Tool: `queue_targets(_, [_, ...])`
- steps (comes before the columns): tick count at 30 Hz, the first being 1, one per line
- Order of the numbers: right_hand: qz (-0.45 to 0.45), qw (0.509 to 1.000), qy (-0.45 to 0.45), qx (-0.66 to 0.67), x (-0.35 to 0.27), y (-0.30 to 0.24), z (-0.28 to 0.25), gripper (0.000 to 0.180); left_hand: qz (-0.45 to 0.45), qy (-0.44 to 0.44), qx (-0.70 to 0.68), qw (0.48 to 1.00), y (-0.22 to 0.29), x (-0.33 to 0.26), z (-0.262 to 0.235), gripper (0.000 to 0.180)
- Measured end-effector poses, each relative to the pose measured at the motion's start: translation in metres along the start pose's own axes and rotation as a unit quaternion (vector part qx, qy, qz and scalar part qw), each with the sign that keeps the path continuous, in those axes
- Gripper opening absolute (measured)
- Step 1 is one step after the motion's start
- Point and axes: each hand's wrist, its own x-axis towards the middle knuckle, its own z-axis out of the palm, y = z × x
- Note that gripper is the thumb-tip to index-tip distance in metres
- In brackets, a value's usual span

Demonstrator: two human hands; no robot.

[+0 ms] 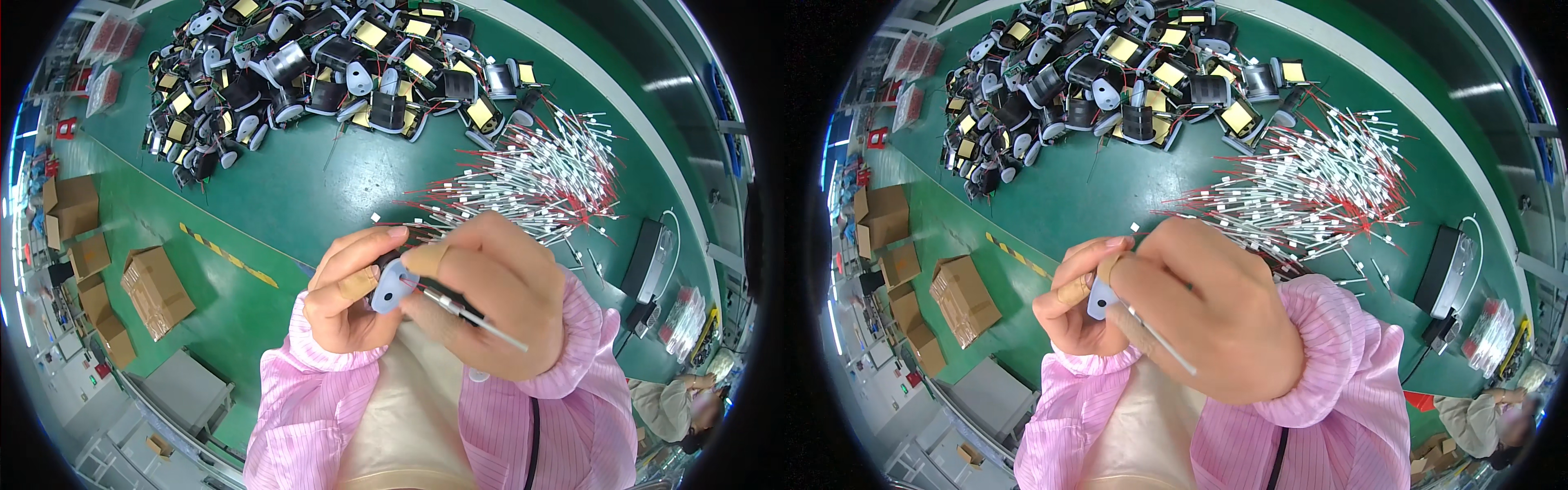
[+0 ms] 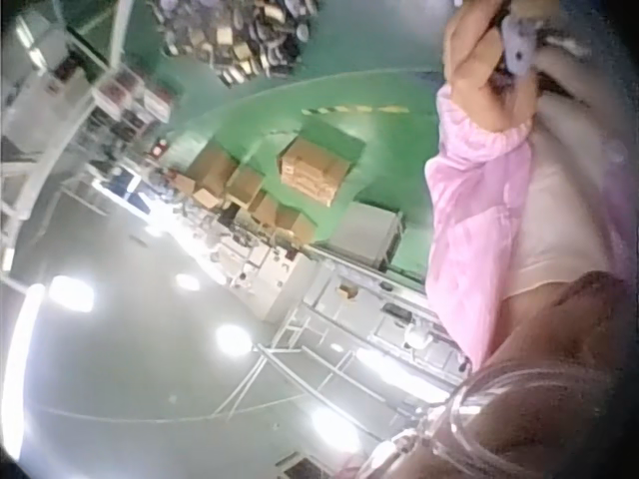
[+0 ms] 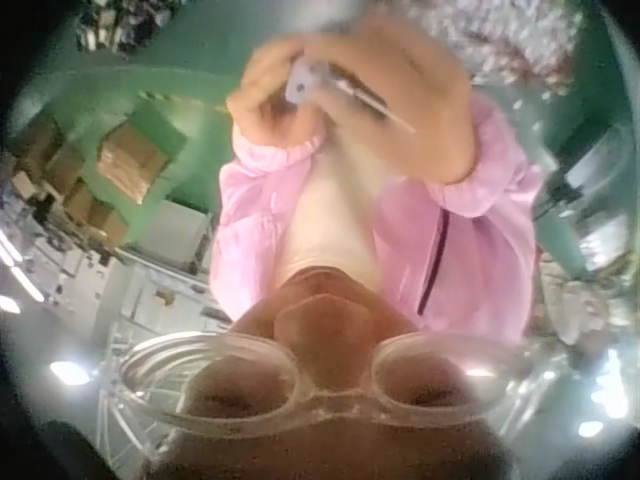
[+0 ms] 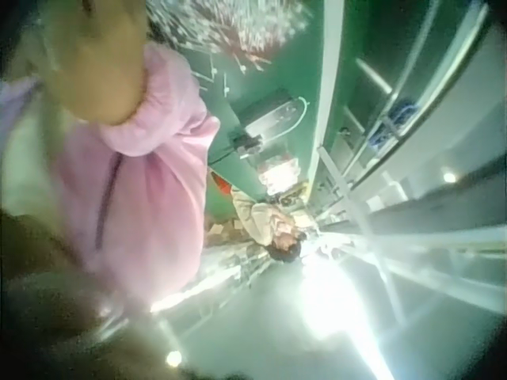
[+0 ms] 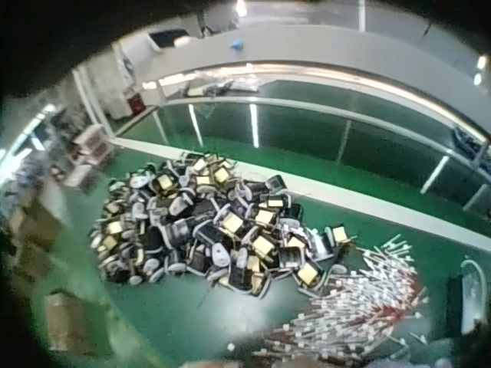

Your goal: The person repeatedly picks small gray electronic components from a pile on a green workbench and inserts red and white wires into them. The person handles each component one at a time, inserting wires into the component's ports and then placing the assembled unit back on the table. The task continues throughout the clip with no visible final packaging or destination shown.

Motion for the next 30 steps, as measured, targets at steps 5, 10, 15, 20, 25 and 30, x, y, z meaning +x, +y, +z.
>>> queue_targets(5, [0.042,0.993,-0.007,0.106,0.001,0.000,-0.008,0.017,-0.031,0.051,-0.124,0.990,-0.002,-0.002,0.003,0.043])
queue_targets(10, [0.038,0.994,-0.036,0.098,0.002,0.004,-0.006,0.017,-0.065,-0.057,-0.159,0.984,0.001,0.010,-0.013,0.062])
queue_targets(15, [0.068,0.995,-0.029,0.066,0.000,0.007,0.001,0.016,-0.110,-0.104,-0.211,0.966,-0.007,0.005,-0.022,0.062])
queue_targets(20, [0.012,0.994,-0.085,-0.062,0.006,0.008,-0.003,0.015,-0.163,-0.046,-0.361,0.917,-0.010,-0.009,-0.021,0.062])
queue_targets(25, [0.014,0.993,-0.114,0.028,0.006,0.016,-0.004,0.014,-0.198,-0.091,-0.342,0.914,-0.006,0.008,-0.033,0.030])
queue_targets(30, [0.007,0.995,-0.096,-0.036,0.006,0.022,0.004,0.012,-0.184,-0.048,-0.116,0.975,0.007,0.014,-0.023,0.025])
